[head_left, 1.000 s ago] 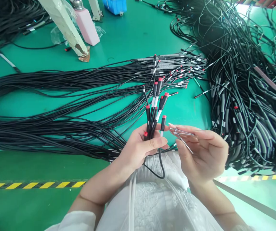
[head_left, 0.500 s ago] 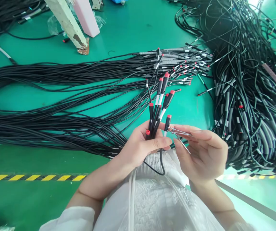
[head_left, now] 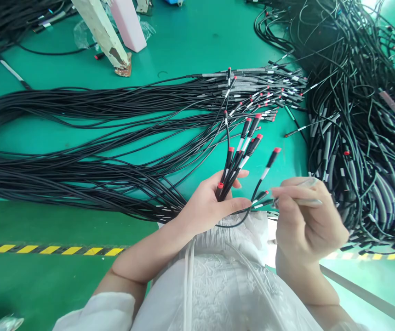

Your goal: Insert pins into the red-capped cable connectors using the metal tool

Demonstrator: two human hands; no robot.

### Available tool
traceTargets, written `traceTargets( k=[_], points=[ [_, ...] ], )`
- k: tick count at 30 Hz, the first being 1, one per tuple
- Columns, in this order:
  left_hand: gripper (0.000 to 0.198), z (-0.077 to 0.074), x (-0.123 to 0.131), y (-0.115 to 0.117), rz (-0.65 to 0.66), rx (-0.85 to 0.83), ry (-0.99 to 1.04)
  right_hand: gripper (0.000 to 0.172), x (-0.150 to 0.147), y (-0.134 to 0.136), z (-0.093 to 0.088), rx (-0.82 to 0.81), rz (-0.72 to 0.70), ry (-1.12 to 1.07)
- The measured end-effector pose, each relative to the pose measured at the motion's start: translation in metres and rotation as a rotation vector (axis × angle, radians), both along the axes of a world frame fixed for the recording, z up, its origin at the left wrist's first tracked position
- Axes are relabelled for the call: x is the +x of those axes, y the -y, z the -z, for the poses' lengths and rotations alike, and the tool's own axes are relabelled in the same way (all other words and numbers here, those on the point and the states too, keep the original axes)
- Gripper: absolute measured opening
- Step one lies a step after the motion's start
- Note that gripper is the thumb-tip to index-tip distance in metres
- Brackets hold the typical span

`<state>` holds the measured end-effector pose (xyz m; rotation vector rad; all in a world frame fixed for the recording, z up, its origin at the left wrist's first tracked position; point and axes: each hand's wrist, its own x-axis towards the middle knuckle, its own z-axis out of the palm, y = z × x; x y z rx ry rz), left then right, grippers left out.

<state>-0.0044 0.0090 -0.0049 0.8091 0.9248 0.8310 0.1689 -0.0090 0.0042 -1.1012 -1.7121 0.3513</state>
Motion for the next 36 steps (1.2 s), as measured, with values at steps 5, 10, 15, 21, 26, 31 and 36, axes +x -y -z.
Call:
traceTargets(
  k=[5, 10, 15, 21, 26, 31, 36],
  points=[
    [0.032, 0.008, 0.011, 0.005, -0.016, 0.231, -0.186, 0.017, -0.014, -0.005, -0.008, -0.137, -0.081, 0.347],
    [0.028, 0.016, 0.009, 0.001, 0.071, 0.202, -0.028, 0.025, -0.022, -0.009, -0.004, -0.241, -0.137, 0.297],
    [0.03, 0.005, -0.008, -0.014, -0.006, -0.068, 0.319, 0.023, -0.008, -0.006, -0.005, -0.395, -0.157, -0.197],
    [0.022, -0.008, -0.013, -0.011, 0.083, -0.187, 0.303, 0.027, -0.004, -0.014, -0.003, -0.537, -0.21, -0.442],
    [0.018, -0.008, -0.01, -0.002, 0.116, -0.185, 0.283, 0.029, -0.01, -0.019, -0.001, -0.539, -0.252, -0.415],
    [0.017, -0.009, -0.009, -0.001, -0.033, -0.217, 0.304, 0.025, -0.01, -0.017, 0.008, -0.431, -0.13, -0.317],
    [0.019, -0.01, -0.007, 0.0, -0.099, -0.221, 0.334, 0.042, -0.015, -0.009, 0.016, -0.187, -0.052, -0.42]
  ],
)
